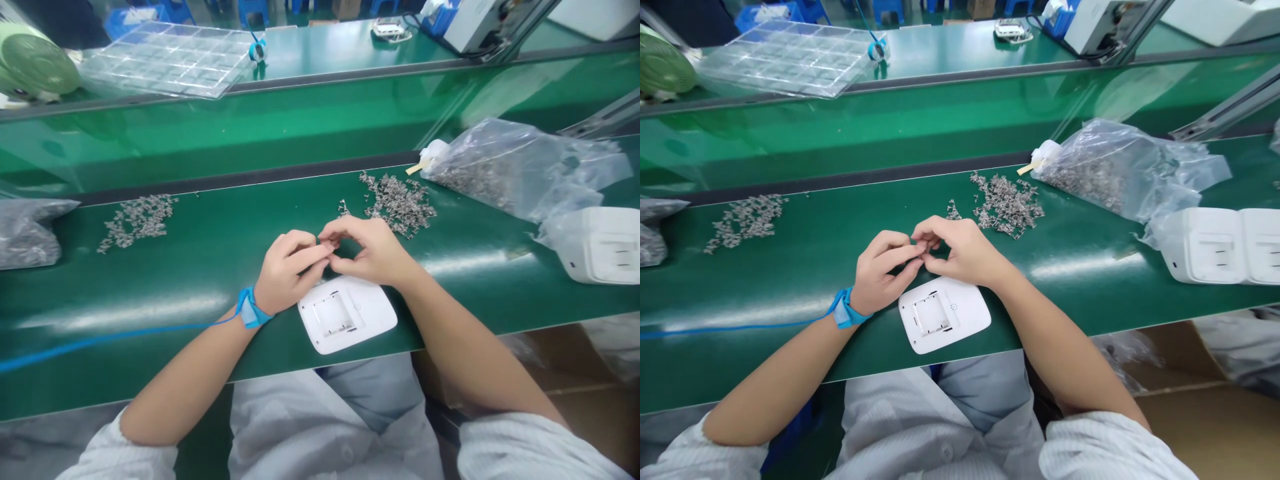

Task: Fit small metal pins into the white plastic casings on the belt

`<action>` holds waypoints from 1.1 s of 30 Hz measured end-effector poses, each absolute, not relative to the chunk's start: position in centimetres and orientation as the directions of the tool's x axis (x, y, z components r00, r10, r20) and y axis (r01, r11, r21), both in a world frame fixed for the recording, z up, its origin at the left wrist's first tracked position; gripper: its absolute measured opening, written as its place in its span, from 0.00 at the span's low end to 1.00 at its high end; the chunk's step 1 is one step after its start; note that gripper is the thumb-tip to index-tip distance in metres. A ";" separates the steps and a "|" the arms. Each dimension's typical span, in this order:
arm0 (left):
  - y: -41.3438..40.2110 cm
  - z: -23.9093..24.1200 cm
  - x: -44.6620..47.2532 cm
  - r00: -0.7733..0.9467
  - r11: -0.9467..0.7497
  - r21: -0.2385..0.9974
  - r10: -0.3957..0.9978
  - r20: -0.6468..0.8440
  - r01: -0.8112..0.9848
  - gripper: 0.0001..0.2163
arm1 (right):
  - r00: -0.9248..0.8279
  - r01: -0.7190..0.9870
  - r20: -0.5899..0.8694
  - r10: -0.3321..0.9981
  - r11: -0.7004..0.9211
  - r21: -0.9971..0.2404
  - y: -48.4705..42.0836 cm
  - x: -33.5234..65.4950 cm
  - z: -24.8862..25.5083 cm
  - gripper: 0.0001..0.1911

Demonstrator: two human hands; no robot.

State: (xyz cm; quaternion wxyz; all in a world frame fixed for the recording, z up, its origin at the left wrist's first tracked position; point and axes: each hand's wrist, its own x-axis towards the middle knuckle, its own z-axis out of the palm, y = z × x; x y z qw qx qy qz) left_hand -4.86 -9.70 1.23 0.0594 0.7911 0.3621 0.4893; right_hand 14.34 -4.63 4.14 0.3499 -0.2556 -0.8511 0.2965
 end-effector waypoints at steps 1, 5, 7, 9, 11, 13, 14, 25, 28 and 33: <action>-9.7 1.2 -4.9 0.276 -0.731 0.425 0.625 0.730 0.534 0.09 | -0.627 0.231 0.434 0.647 0.686 -0.690 -4.6 14.4 4.2 0.13; -9.8 1.2 -4.9 0.280 -0.707 0.400 0.637 0.718 0.583 0.06 | -0.615 0.201 0.423 0.666 0.650 -0.733 -4.7 14.6 4.2 0.16; -9.7 1.1 -5.0 0.269 -0.699 0.387 0.633 0.726 0.601 0.07 | -0.601 0.191 0.421 0.679 0.634 -0.749 -4.7 14.7 4.3 0.16; -9.6 0.9 -5.0 0.266 -0.698 0.347 0.610 0.746 0.626 0.10 | -0.596 0.182 0.415 0.687 0.619 -0.764 -4.7 14.8 4.4 0.17; -9.5 0.6 -5.1 0.276 -0.696 0.292 0.582 0.765 0.656 0.12 | -0.603 0.165 0.403 0.688 0.602 -0.781 -4.7 14.9 4.5 0.16; -9.4 0.5 -5.2 0.290 -0.689 0.247 0.565 0.773 0.682 0.12 | -0.614 0.154 0.383 0.691 0.580 -0.800 -4.6 14.9 4.6 0.16; -9.4 0.5 -5.3 0.296 -0.683 0.233 0.563 0.772 0.692 0.11 | -0.618 0.151 0.371 0.693 0.568 -0.809 -4.6 14.9 4.6 0.16; -9.7 1.1 -4.9 0.274 -0.590 0.142 0.559 0.783 0.795 0.03 | -0.587 0.126 0.368 0.721 0.530 -0.839 -4.3 14.9 4.2 0.14; -9.7 0.8 -4.9 0.241 -0.588 0.223 0.606 0.758 0.777 0.03 | -0.586 0.149 0.392 0.709 0.569 -0.809 -4.4 14.9 4.2 0.13; -9.8 1.2 -5.1 0.339 -0.631 0.038 0.464 0.818 0.775 0.04 | -0.594 0.117 0.286 0.752 0.432 -0.894 -4.4 14.8 4.2 0.13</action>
